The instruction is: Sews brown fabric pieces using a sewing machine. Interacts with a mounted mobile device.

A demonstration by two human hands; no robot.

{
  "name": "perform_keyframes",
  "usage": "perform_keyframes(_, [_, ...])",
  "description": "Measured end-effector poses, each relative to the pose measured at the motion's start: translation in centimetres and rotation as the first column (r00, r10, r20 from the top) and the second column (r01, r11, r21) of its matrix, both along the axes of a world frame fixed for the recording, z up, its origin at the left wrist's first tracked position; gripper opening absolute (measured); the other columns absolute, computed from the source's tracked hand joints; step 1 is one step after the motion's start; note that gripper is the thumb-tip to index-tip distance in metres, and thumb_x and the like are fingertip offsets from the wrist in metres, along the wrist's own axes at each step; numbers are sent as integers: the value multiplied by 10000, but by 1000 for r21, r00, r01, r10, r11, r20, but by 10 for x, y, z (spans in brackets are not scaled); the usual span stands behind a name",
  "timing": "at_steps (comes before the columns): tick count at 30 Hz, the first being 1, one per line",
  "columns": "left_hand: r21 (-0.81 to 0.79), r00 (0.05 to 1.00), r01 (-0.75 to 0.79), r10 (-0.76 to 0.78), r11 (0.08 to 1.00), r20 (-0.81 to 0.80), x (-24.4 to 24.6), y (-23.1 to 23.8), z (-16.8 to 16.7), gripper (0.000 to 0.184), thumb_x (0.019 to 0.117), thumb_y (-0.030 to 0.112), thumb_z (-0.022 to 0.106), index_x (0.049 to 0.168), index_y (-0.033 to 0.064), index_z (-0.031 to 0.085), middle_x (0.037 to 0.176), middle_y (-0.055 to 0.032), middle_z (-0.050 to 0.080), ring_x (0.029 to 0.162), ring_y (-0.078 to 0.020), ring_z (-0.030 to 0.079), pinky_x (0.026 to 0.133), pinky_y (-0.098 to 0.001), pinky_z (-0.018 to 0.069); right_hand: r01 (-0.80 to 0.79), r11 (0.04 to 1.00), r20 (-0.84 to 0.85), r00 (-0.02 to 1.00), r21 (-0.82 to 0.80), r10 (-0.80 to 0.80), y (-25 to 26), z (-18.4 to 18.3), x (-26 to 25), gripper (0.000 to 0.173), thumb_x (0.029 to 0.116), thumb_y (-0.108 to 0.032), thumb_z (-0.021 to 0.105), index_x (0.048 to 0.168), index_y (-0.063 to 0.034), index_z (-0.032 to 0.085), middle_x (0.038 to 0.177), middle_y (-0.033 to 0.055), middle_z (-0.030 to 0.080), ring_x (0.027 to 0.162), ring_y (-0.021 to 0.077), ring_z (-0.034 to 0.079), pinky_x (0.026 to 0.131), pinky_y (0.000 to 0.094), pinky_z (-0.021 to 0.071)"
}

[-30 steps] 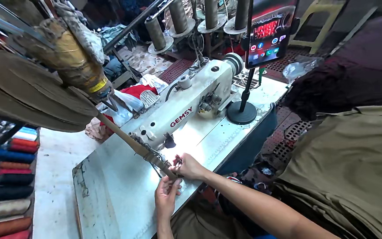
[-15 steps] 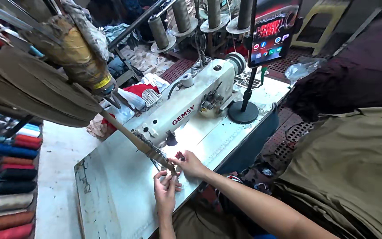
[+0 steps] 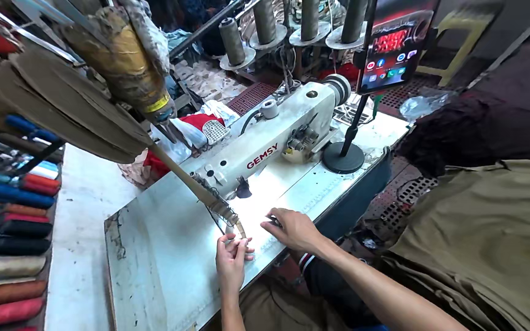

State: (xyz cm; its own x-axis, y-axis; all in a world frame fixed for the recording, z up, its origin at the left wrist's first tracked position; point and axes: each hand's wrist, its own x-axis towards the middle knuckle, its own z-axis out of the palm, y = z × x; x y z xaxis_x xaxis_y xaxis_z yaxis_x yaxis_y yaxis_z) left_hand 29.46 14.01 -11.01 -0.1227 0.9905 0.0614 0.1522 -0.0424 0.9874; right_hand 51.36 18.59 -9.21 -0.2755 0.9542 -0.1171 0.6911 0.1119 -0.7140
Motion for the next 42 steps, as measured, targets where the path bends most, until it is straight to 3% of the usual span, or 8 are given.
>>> perform_keyframes(15, [9,997,-47,47,999,-53,1,0,-3,327,948,-3,650,1236,-42,501,907,-116,765,690,-195,748,591,-317,636,0,966,289,954,257,-77,-4,-22,-6,588,1059,-584,353,1112,-90,667,989,130,678,904,334,706,673,502,571])
perform_keyframes(23, [53,995,-57,61,997,-73,-2,-3,-7,292,948,32,658,1207,-43,546,910,-98,747,693,-169,734,601,-294,633,-24,940,319,943,340,-91,-5,-29,-8,567,1069,-556,345,1081,-92,670,952,118,675,849,320,706,634,465,571])
perform_keyframes(26, [81,993,-57,65,995,-98,-1,-5,-9,267,951,37,649,1192,-44,566,904,-87,738,685,-150,729,599,-292,634,-18,951,249,966,307,-62,-8,-28,-4,541,1064,-549,376,1119,-103,678,976,126,688,877,326,709,664,495,577])
perform_keyframes(30, [92,993,-55,64,994,-102,2,-7,-8,269,953,45,640,1192,-49,560,921,-71,741,709,-123,731,620,-282,633,151,976,-153,980,160,-127,-10,-16,36,593,992,-650,503,1243,-143,680,865,76,690,747,251,664,685,505,555])
perform_keyframes(32, [104,993,-56,66,993,-99,1,-9,-7,267,950,31,643,1190,-47,556,919,-59,738,709,-111,726,628,-272,629,309,930,-280,928,201,-247,-11,-5,67,633,947,-655,592,1313,-144,661,766,43,661,656,203,623,645,468,555])
perform_keyframes(36, [123,997,-27,35,992,-66,1,-9,-6,238,958,-14,616,1182,-49,545,906,-41,732,715,-94,719,651,-266,626,534,714,-352,843,453,-407,-4,50,136,576,978,-492,650,1401,-104,608,791,47,658,640,165,595,616,399,544])
perform_keyframes(39, [130,999,-9,14,991,-44,-3,-8,-7,220,971,-23,592,1182,-51,535,907,-32,733,721,-89,719,672,-269,628,568,558,-353,819,605,-452,3,97,169,614,979,-426,669,1503,-143,521,752,8,622,598,123,559,569,351,520])
perform_keyframes(42, [162,1000,9,-4,987,-26,-5,-7,-10,193,976,-25,579,1162,-41,532,900,-21,738,721,-90,722,676,-276,630,556,536,-339,825,635,-453,11,131,183,687,979,-385,677,1577,-173,413,744,0,583,578,133,528,531,361,492])
